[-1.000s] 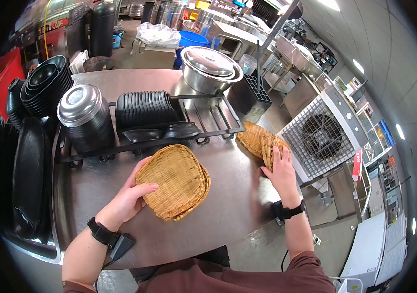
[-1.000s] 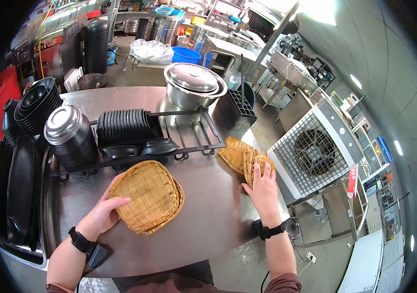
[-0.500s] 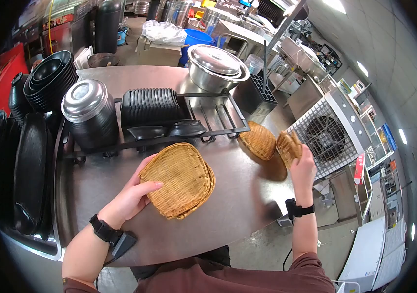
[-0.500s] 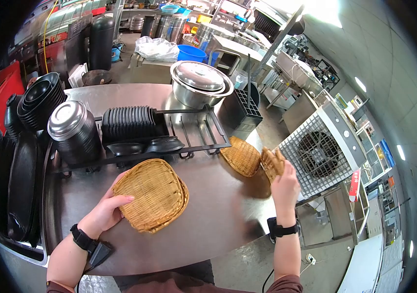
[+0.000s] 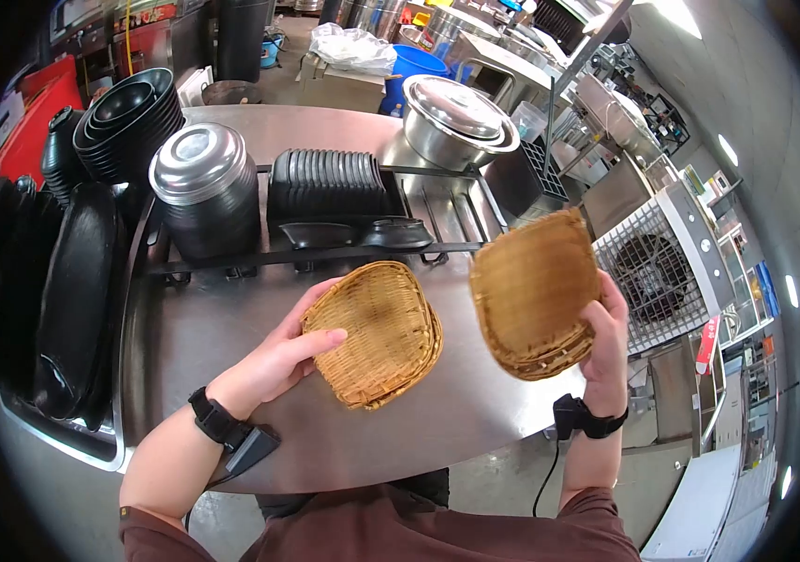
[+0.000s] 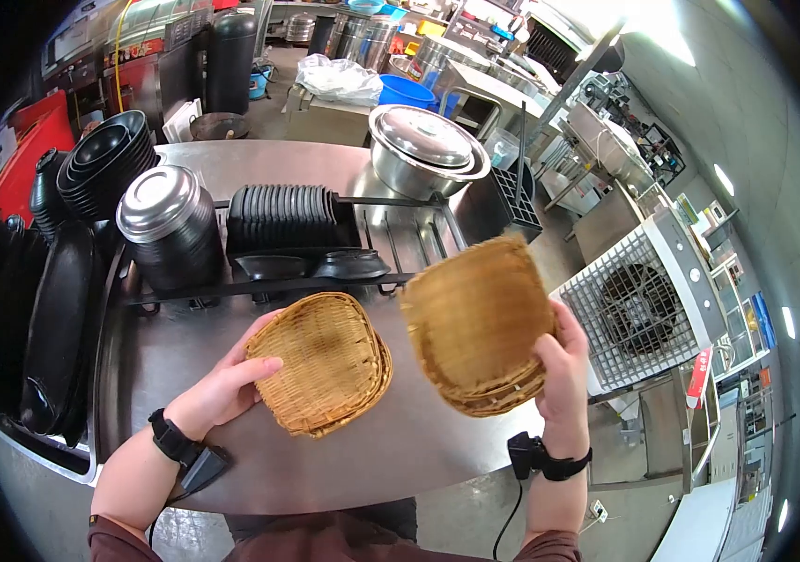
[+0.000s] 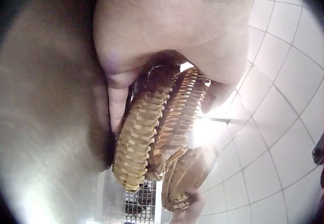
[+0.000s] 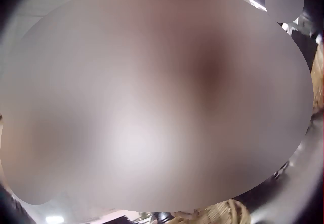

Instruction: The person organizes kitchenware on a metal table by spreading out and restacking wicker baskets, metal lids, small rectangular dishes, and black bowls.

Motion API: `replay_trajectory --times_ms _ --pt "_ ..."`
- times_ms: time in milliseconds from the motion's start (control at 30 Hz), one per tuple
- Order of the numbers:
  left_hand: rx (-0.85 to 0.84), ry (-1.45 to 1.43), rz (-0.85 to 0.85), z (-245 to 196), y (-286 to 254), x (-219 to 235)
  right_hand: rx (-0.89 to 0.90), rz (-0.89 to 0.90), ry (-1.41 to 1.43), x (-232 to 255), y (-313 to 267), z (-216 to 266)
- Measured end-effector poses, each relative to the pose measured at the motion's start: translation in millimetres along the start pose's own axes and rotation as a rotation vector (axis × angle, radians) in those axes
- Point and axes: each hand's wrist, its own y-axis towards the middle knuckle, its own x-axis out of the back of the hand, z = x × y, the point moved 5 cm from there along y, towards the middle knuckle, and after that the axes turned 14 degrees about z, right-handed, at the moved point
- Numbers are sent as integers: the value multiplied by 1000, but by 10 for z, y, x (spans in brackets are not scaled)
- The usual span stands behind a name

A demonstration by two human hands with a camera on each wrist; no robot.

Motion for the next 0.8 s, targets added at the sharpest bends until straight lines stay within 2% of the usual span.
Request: replay_trajectory --times_ms 33,100,167,233,300,367,467,600,733,800 --pt "-8 -44 10 5 13 12 0 8 5 -105 40 -8" --pt "-20 -83 14 13 38 54 -84 172 156 -403 135 -62" --pt "-14 -188 5 42 54 98 -102 218 214 -616 229 -137" --pt "-18 -174 19 44 52 121 -128 307 309 -811 327 -230" --pt "-23 -161 32 39 44 129 -124 316 362 -981 377 -310" --pt "-9 15 100 25 38 110 -109 325 423 -1044 446 -453" --pt "-83 113 149 45 39 82 -19 268 280 -1104 476 -611" --pt "-67 206 96 59 28 77 -88 300 234 -1198 440 -695" --pt "-14 166 84 45 25 44 -100 350 147 -1178 439 -746" --pt "-69 164 94 18 39 34 -96 356 154 -1108 468 -726"
